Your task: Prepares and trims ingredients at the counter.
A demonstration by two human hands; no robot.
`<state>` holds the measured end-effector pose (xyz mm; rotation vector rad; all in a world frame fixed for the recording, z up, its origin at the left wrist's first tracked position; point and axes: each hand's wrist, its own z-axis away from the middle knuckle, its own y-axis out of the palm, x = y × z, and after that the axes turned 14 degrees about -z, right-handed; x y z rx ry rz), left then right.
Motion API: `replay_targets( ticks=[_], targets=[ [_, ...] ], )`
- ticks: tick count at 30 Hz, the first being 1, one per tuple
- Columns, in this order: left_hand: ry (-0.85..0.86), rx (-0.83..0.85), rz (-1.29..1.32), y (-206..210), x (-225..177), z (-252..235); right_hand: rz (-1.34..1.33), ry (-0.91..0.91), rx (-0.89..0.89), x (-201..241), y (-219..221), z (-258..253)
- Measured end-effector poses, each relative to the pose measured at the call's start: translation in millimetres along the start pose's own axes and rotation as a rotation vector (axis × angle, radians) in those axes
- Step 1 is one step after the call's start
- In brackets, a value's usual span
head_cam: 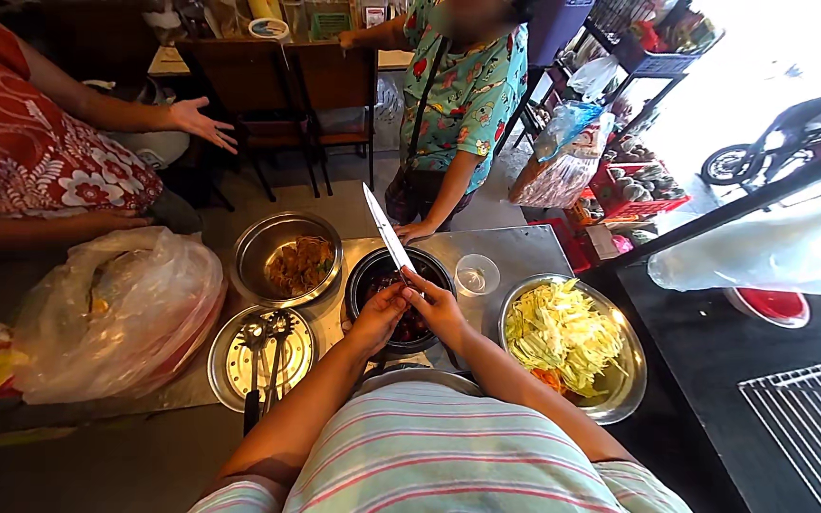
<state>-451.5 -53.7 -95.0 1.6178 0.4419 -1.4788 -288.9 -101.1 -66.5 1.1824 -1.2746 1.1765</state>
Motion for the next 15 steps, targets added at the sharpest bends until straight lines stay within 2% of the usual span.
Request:
replay_targets(
  ticks=[8, 12, 15],
  targets=[
    [-0.031, -0.126, -0.088, 7.5, -8.1, -4.1, 0.215, -0.033, -0.076, -2.8, -6.2, -8.4],
    [-0.053, -0.244, -0.24, -1.9, -5.9, -10.1, 0.168, -0.046, -0.08, 5.0, -7.7, -10.0],
    [-0.078, -0.258, -0.185, -9.6, -6.0, -8.1, 0.423, 0.081, -0.093, 18.1, -17.9, -15.9]
  ],
)
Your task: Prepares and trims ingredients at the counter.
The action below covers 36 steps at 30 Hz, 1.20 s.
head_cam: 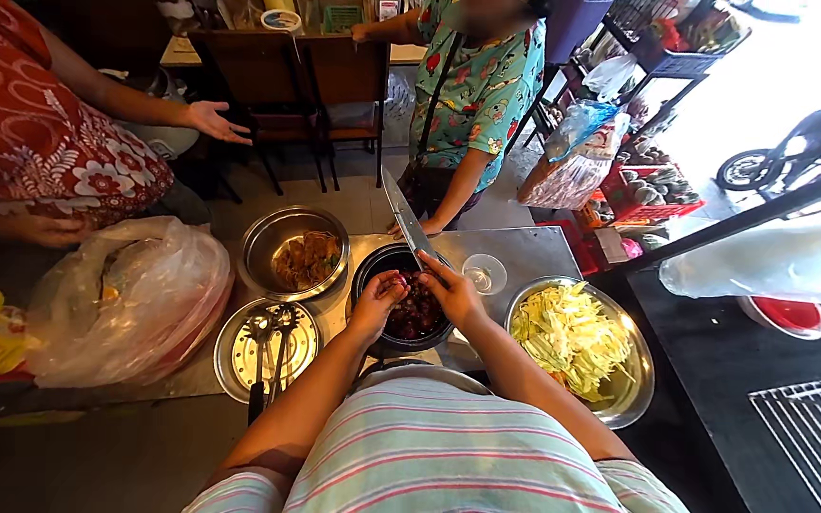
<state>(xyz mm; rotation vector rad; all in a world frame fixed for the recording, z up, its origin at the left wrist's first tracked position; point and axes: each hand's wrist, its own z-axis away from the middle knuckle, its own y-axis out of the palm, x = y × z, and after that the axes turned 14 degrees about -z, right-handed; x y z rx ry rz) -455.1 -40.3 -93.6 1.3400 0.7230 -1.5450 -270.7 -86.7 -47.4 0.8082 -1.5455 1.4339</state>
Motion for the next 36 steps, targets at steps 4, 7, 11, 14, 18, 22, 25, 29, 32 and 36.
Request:
replay_targets(
  ticks=[4, 7, 11, 14, 18, 22, 25, 29, 32, 36],
  targets=[
    [-0.004, 0.089, 0.124, -6.9, -0.2, 3.0, 0.391, 0.122, -0.008, 10.5, -7.3, -3.8],
    [0.018, 0.145, 0.127, -11.3, 0.8, 3.7, 0.539, 0.218, -0.066, 10.6, -3.0, -9.1],
    [0.024, 0.16, 0.104, -12.5, 0.6, 5.9, 0.588, 0.202, -0.087, 4.8, 0.1, -11.4],
    [0.036, 0.169, 0.056, -12.9, 1.5, 6.4, 0.594, 0.207, -0.063, 3.2, -0.3, -11.5],
    [0.073, 0.204, 0.025, -14.1, 3.3, 6.1, 0.545, 0.2, -0.015, 9.4, -0.5, -7.2],
    [0.104, 0.288, 0.01, -16.7, 3.0, 6.1, 0.195, 0.036, 0.056, 0.9, -1.5, -0.3],
    [0.104, 0.34, 0.032, -15.0, -0.4, 8.4, -0.05, -0.115, 0.061, -10.3, 5.5, 4.9],
    [0.13, 0.363, 0.007, -10.5, -1.4, 10.7, -0.083, -0.206, 0.024, -12.6, 12.2, 9.0],
    [0.171, 0.34, -0.006, -7.8, -0.8, 10.9, -0.13, -0.23, 0.011, -13.7, 14.3, 10.8],
    [0.204, 0.313, -0.046, -6.7, 2.4, 11.1, -0.18, -0.258, 0.023, -16.6, 16.4, 14.1]
  ],
)
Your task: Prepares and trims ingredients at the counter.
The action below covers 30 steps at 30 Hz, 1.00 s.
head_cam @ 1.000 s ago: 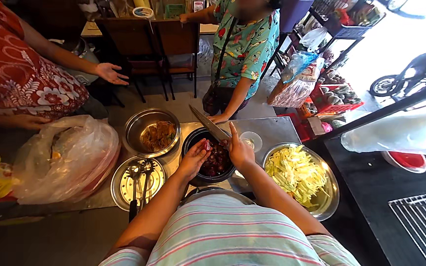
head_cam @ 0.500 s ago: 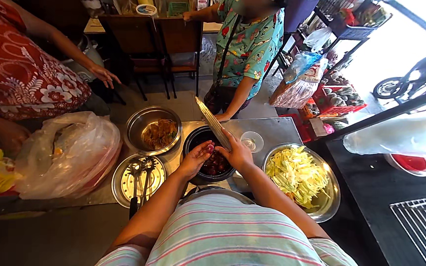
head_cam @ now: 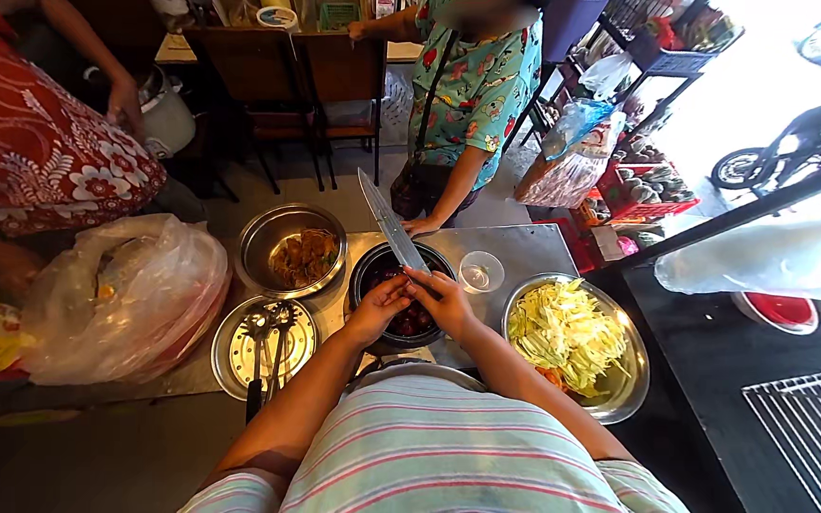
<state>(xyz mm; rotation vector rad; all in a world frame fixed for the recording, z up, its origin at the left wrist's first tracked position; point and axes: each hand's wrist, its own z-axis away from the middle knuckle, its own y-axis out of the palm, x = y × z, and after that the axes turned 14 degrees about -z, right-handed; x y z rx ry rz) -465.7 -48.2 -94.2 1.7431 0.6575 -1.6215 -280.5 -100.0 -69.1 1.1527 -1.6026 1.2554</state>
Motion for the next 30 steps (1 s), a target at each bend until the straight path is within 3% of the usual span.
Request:
replay_targets(
  ticks=[6, 10, 13, 20, 25, 30],
  targets=[
    [-0.047, -0.041, -0.162, 3.8, -8.8, 2.1, 0.254, -0.042, -0.036, 5.9, -5.9, 3.7],
    [-0.099, -0.089, -0.253, 0.3, -11.2, -2.7, 0.115, -0.129, -0.056, 7.6, -4.9, 6.6],
    [-0.108, -0.134, -0.144, -2.2, -5.5, -3.2, -0.01, -0.146, -0.094, 11.2, -9.6, 2.6],
    [-0.141, -0.177, 0.09, -2.2, -8.8, -1.9, 0.422, 0.315, 0.023, 30.2, -24.3, -9.7],
    [-0.14, -0.154, 0.122, -5.3, -7.4, -0.9, 0.52, 0.256, 0.009, 24.9, -20.3, -8.4],
    [-0.15, -0.128, 0.11, -5.6, -8.6, -0.4, 0.678, 0.354, -0.023, 35.8, -16.8, -16.1]
  ],
)
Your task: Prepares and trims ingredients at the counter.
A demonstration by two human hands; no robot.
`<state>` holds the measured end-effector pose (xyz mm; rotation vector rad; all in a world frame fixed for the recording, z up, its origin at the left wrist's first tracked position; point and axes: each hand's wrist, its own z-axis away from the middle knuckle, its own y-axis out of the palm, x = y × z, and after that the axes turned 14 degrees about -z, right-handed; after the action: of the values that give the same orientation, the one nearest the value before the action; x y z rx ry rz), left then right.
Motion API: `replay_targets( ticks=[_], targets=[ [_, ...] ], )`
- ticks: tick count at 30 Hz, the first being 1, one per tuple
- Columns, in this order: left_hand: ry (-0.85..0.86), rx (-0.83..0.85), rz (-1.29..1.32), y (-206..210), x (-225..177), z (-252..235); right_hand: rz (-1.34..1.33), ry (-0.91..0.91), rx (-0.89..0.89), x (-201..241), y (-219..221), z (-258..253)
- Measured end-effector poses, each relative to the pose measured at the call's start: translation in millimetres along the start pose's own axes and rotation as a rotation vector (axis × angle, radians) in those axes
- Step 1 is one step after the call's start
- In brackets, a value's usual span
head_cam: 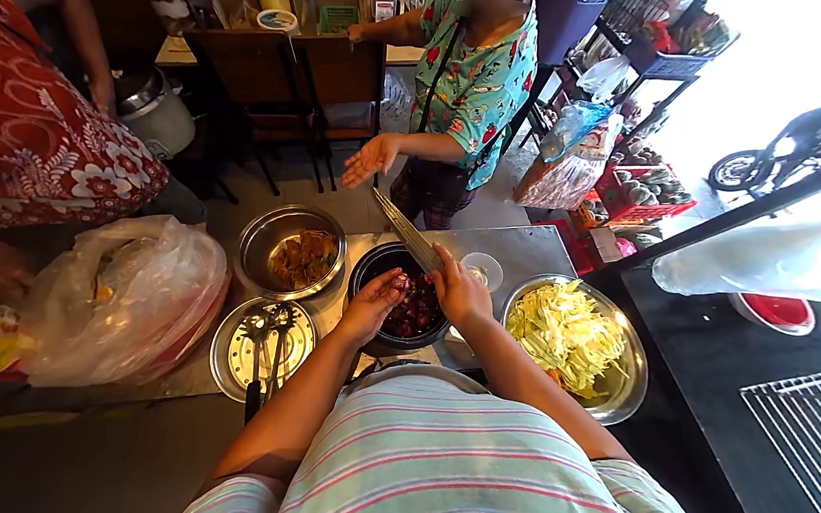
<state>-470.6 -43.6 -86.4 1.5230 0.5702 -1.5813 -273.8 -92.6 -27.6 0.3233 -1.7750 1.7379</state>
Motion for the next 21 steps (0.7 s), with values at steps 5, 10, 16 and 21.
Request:
replay_targets(
  ticks=[5, 10, 16, 21],
  targets=[
    [-0.017, 0.005, 0.08, 0.9, 2.3, 0.3, 0.0, 0.028, 0.05, 3.9, -2.9, 1.0],
    [-0.017, 0.048, 0.065, 1.9, 0.1, 3.1, -0.257, -0.187, 0.141, -5.5, 2.5, 4.6],
    [0.018, 0.102, 0.03, 4.5, -2.3, 3.2, -0.312, -0.219, 0.148, -2.9, 10.1, 8.1],
    [0.089, 0.054, -0.05, 5.6, 3.4, 1.3, -0.336, -0.239, 0.094, -6.2, 19.4, 12.8]
  ],
)
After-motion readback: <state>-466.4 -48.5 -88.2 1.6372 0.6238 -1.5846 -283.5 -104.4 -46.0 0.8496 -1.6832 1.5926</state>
